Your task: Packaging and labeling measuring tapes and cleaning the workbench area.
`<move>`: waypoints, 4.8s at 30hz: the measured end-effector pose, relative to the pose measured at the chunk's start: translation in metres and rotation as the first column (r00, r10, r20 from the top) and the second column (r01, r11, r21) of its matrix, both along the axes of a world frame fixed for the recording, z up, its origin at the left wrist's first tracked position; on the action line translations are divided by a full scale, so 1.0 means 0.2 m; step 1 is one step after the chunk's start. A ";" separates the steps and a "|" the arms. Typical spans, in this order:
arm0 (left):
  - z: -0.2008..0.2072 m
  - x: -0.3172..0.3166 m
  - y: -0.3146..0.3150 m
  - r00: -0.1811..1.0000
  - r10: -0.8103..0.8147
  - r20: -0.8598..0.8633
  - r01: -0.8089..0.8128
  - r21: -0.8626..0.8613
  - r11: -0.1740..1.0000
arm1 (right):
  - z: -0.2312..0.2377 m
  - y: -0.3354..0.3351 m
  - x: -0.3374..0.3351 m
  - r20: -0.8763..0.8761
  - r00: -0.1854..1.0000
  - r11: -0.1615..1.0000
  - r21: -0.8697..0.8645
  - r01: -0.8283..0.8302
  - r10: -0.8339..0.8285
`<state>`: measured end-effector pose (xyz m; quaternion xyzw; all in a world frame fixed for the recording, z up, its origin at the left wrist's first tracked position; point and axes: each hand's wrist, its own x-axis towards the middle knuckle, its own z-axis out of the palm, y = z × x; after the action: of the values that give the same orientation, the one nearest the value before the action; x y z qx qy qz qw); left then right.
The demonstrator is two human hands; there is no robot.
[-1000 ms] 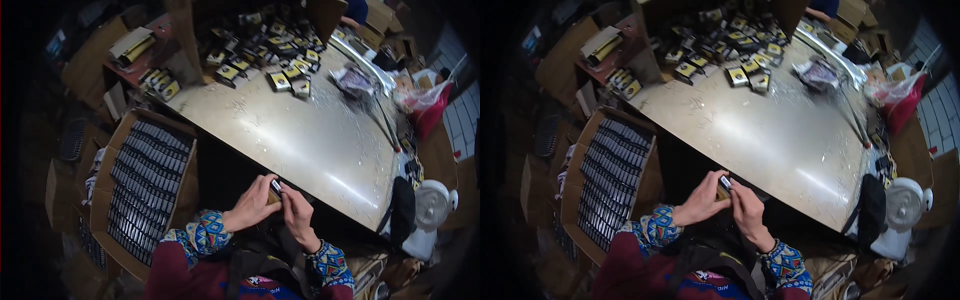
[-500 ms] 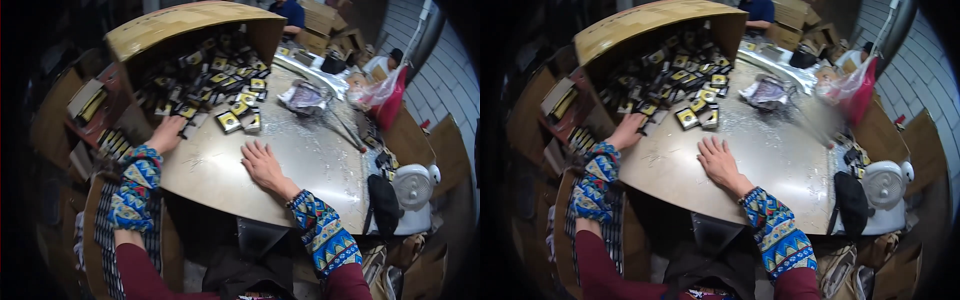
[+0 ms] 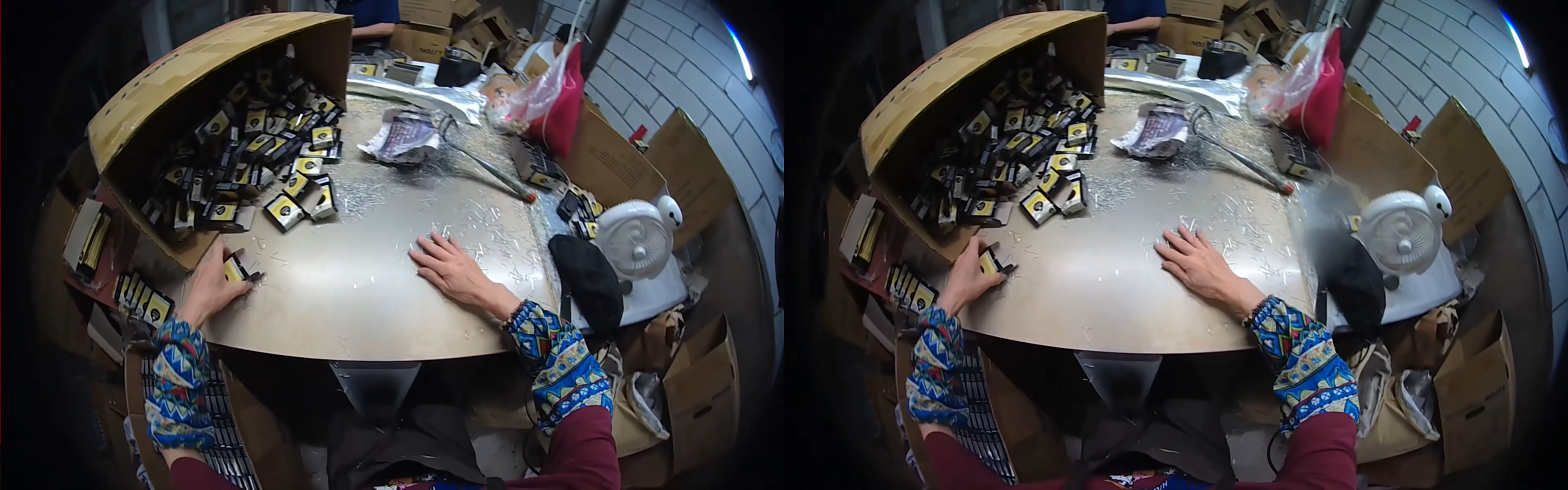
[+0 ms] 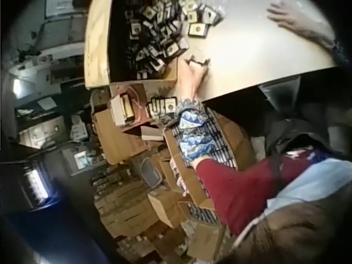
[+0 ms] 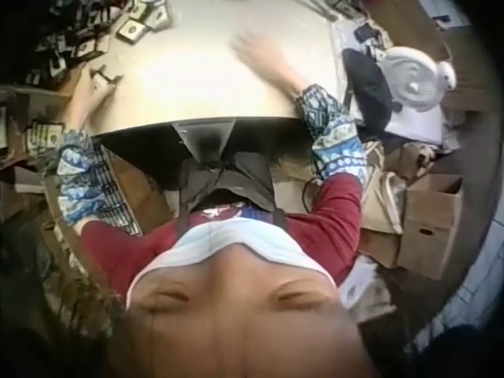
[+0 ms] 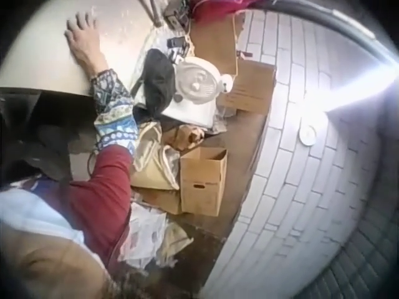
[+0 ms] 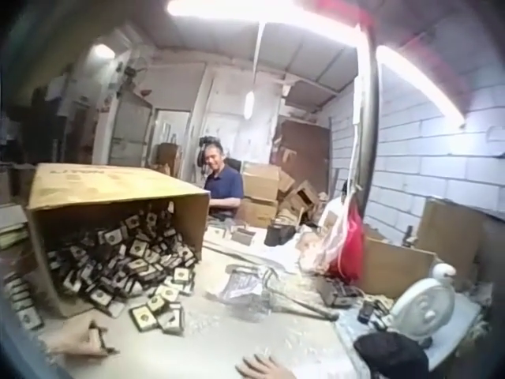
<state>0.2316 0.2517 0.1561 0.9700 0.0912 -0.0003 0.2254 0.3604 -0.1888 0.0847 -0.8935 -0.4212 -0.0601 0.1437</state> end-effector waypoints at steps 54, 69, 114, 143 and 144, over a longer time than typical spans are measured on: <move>-0.74 -1.25 -1.18 0.974 0.192 -0.118 -0.215 -0.750 0.626 | -0.17 0.23 -1.31 -0.667 0.730 0.957 0.282 0.060 0.151; -0.38 -0.88 -1.23 0.916 0.229 0.329 -0.012 -0.548 0.836 | 0.09 0.30 -1.16 -0.406 0.913 0.625 0.702 0.342 -0.043; -0.18 -0.42 0.05 0.843 0.213 0.493 -0.487 0.534 0.691 | 0.08 0.06 -0.75 0.139 0.987 0.986 0.157 0.061 -0.083; -0.12 -0.60 -0.50 0.969 0.213 -0.125 -0.113 -0.991 -0.068 | 0.03 0.02 -0.06 -0.469 0.859 0.802 0.422 0.423 -0.206; -0.23 -0.70 -0.50 0.958 0.203 -0.202 -0.143 -0.952 -0.269 | -0.01 0.00 -0.05 -0.226 0.932 0.875 0.335 0.349 -0.284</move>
<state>0.0911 0.1525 0.1111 0.3964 0.1895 -0.0210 0.8981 0.3498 -0.1887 0.0822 -0.9090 -0.2361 -0.0846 0.3329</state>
